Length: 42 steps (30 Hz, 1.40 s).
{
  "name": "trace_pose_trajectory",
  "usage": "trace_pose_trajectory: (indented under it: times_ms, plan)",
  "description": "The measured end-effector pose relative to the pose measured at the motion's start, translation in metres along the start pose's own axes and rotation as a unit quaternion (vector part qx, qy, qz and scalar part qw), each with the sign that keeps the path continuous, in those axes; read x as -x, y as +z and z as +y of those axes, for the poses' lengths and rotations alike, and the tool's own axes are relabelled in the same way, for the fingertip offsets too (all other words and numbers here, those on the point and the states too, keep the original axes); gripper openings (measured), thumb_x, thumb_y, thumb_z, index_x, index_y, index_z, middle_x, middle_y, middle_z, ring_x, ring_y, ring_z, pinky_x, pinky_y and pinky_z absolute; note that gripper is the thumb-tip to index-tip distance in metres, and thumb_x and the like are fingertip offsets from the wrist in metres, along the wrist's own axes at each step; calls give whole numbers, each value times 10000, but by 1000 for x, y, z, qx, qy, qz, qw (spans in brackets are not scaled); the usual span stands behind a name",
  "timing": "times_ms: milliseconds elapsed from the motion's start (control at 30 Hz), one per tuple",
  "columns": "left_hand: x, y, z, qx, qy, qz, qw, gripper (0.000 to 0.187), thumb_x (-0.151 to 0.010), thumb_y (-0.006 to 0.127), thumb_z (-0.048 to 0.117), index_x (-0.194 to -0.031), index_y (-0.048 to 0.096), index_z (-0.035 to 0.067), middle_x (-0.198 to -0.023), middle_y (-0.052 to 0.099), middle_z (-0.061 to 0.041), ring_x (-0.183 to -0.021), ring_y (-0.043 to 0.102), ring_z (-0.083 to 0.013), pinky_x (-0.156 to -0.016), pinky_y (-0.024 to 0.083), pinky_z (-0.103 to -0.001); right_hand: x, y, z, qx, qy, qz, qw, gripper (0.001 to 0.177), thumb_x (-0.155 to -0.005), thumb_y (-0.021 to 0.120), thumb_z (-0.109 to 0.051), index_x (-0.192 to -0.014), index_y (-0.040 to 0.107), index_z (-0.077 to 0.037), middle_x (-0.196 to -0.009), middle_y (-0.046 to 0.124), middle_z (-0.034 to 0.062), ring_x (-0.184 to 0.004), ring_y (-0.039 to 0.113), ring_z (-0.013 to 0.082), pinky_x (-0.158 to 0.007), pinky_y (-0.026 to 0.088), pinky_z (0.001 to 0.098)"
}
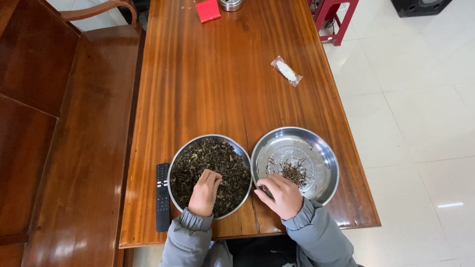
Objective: Manually sorting dried tea leaves by picking out stems and debris and placing them into a separate metal bowl.
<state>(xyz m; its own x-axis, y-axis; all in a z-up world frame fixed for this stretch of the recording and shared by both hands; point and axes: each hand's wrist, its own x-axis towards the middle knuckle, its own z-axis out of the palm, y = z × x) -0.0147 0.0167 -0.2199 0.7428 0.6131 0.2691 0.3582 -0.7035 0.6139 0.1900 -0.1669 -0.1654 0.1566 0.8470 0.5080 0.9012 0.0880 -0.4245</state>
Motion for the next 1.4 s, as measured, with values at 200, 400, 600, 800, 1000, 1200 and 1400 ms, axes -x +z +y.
trace_pose_trajectory:
  times_ms: [200, 400, 600, 800, 1000, 1200, 1400]
  plan:
    - [1, 21, -36, -113, -34, 4, 993, 151, -930, 735, 159, -901, 616, 70, -878, 650, -62, -608, 639, -159, -475, 589, -254, 12, 10, 12, -16, 14, -9, 1000, 149, -946, 723, -246, -968, 660, -113, -795, 675, 33, -667, 641, 145, -618, 609, 300]
    - [-16, -11, -16, -249, 19, 68, 966, 100, -927, 694, 14, -1009, 653, 53, -952, 563, -95, -829, 687, -292, -736, 604, -372, 27, 14, 23, -15, 55, 41, 998, 97, -898, 762, -264, -960, 723, -201, -732, 652, -18, -700, 677, 199, -675, 582, 333]
    - [-11, 24, -19, -244, 54, 17, 968, 118, -879, 762, 180, -920, 663, 131, -917, 567, -18, -847, 704, -218, -687, 583, -343, 25, -1, 18, -3, 84, 26, 996, 101, -915, 780, -277, -976, 738, -209, -751, 661, -51, -720, 652, 172, -716, 576, 319]
    - [-15, 23, -16, -266, 77, -59, 959, 174, -917, 762, 215, -933, 649, 84, -955, 521, -26, -850, 666, -191, -664, 542, -305, 20, -6, 14, -10, 70, 39, 997, 107, -921, 788, -251, -965, 736, -169, -760, 664, -28, -691, 651, 162, -705, 576, 314]
    - [-24, 30, 5, -319, 108, 69, 939, 86, -883, 685, 174, -814, 633, 169, -844, 552, -5, -772, 652, -186, -552, 505, -352, 1, -15, -4, 5, 79, 42, 996, 80, -893, 760, -251, -953, 739, -202, -718, 666, -4, -697, 681, 204, -700, 581, 347]
    - [-23, 31, 0, -230, 52, -85, 968, 128, -976, 667, 70, -901, 564, 52, -954, 515, -112, -878, 674, -265, -706, 578, -363, 24, 17, 27, -33, 69, 63, 995, 71, -896, 737, -245, -938, 719, -191, -694, 654, 0, -655, 686, 219, -622, 598, 347]
    - [-12, 58, -41, -237, 57, -97, 965, 124, -1008, 639, 168, -922, 578, 104, -886, 538, -54, -909, 705, -259, -739, 613, -394, 12, 0, 12, -24, 52, 57, 997, 78, -890, 748, -227, -935, 711, -177, -685, 645, 0, -640, 687, 206, -609, 605, 336]
